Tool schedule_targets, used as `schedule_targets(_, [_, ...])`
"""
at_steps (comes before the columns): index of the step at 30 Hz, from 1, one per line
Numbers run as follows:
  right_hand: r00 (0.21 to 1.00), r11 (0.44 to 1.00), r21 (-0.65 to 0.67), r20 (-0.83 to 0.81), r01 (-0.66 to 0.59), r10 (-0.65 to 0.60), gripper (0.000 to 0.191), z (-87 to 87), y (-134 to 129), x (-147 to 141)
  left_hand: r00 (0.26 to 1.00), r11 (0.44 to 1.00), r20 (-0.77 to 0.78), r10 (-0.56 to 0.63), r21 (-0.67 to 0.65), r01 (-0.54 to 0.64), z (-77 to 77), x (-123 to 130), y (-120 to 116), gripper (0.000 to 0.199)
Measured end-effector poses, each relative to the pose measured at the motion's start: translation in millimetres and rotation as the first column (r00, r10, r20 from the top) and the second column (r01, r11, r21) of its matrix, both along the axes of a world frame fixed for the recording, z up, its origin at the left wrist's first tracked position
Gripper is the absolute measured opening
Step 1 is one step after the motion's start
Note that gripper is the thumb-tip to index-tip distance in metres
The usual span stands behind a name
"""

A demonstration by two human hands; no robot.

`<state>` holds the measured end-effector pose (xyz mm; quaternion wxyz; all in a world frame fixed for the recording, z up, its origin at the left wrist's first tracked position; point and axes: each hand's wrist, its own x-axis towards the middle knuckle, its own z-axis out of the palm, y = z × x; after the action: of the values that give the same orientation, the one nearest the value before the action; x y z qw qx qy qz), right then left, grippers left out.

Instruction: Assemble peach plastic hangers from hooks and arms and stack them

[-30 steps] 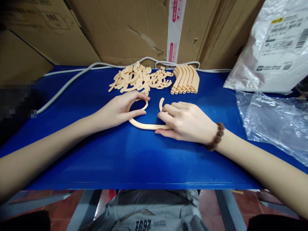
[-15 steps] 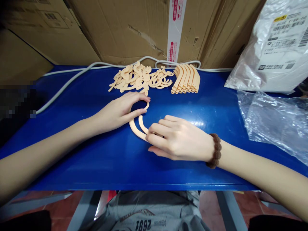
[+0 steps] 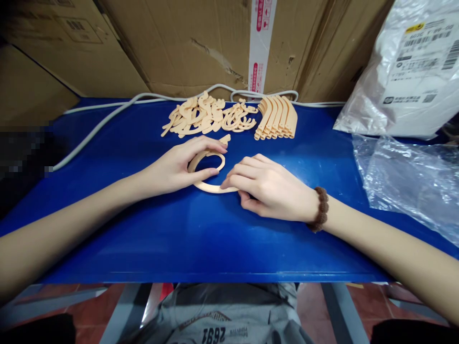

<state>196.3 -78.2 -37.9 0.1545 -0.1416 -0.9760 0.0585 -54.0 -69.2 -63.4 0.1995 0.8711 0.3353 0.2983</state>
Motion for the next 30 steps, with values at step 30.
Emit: schedule_targets(30, [0.985,0.979,0.106,-0.004,0.175,-0.175,0.021,-2.4,7.9,4.1,1.000,0.999,0.005,-0.022,-0.026,0.022,1.2,-0.6,0.4,0.033])
